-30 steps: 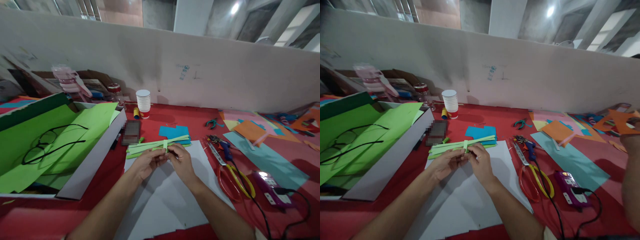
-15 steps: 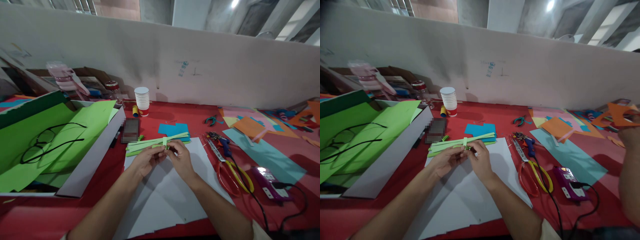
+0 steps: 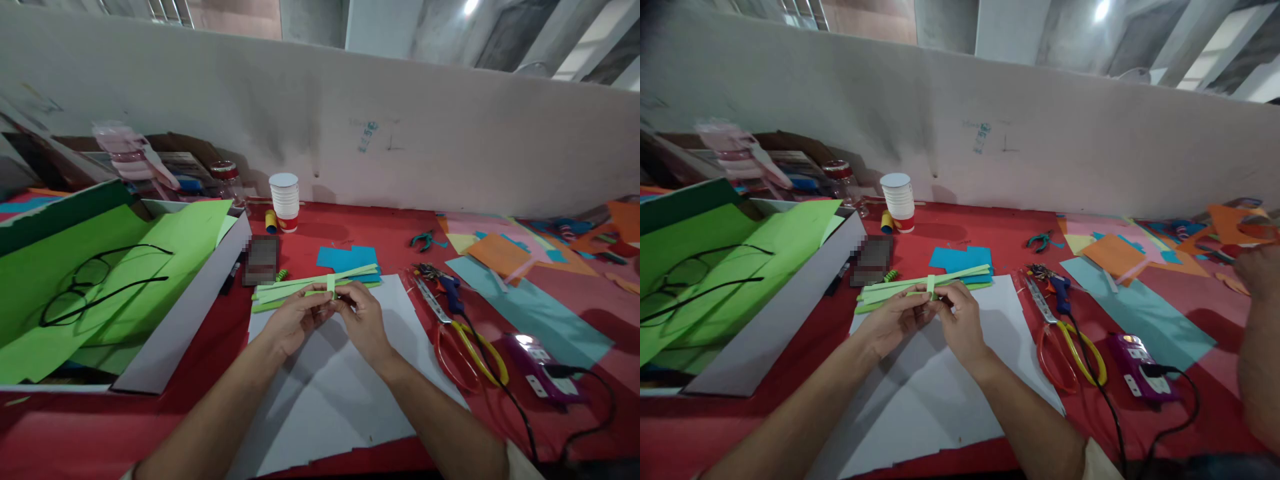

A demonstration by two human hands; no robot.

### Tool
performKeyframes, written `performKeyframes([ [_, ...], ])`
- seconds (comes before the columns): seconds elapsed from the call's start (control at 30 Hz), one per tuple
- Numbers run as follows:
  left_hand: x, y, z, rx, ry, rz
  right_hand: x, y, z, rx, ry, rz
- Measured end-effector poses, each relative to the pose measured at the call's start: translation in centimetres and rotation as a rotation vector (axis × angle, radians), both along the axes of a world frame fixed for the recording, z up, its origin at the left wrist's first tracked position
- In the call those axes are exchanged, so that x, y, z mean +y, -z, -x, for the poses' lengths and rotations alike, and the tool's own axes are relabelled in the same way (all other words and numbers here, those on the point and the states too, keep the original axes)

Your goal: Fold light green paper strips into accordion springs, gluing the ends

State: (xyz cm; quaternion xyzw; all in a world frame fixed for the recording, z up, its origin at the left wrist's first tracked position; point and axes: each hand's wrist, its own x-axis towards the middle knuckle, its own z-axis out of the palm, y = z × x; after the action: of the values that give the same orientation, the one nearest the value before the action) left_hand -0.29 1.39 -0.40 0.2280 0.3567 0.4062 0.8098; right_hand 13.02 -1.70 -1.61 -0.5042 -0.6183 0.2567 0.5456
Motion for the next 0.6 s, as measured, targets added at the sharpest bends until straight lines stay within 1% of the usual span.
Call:
performKeyframes([
  [0.23,0.2,-0.03,0.12,0.065,-0.031,-0.025,0.4,0.49,0.11,0.078,-0.075,0.034],
  [0.37,0.19,0.12,0.14,0.024,0.006,-0.03,0.03,-0.1,0.08,0.019,-0.027,-0.012],
  [0.47,0.09,0.2,0.22,-0.025,0.036,-0.062,-0.26,-0.39,0.2,-0.028,0.023,-0.054],
  [0.53,0.06,0.27,0.28,-0.023,0.037,-0.092,-0.27,-0.28,0.32,-0.012,0.037,-0.056],
  [0.6,0.1,0.39,0.3,0.016,0.02,-0.107,-0.15,-0.02,0.43,0.023,0.022,-0.036],
])
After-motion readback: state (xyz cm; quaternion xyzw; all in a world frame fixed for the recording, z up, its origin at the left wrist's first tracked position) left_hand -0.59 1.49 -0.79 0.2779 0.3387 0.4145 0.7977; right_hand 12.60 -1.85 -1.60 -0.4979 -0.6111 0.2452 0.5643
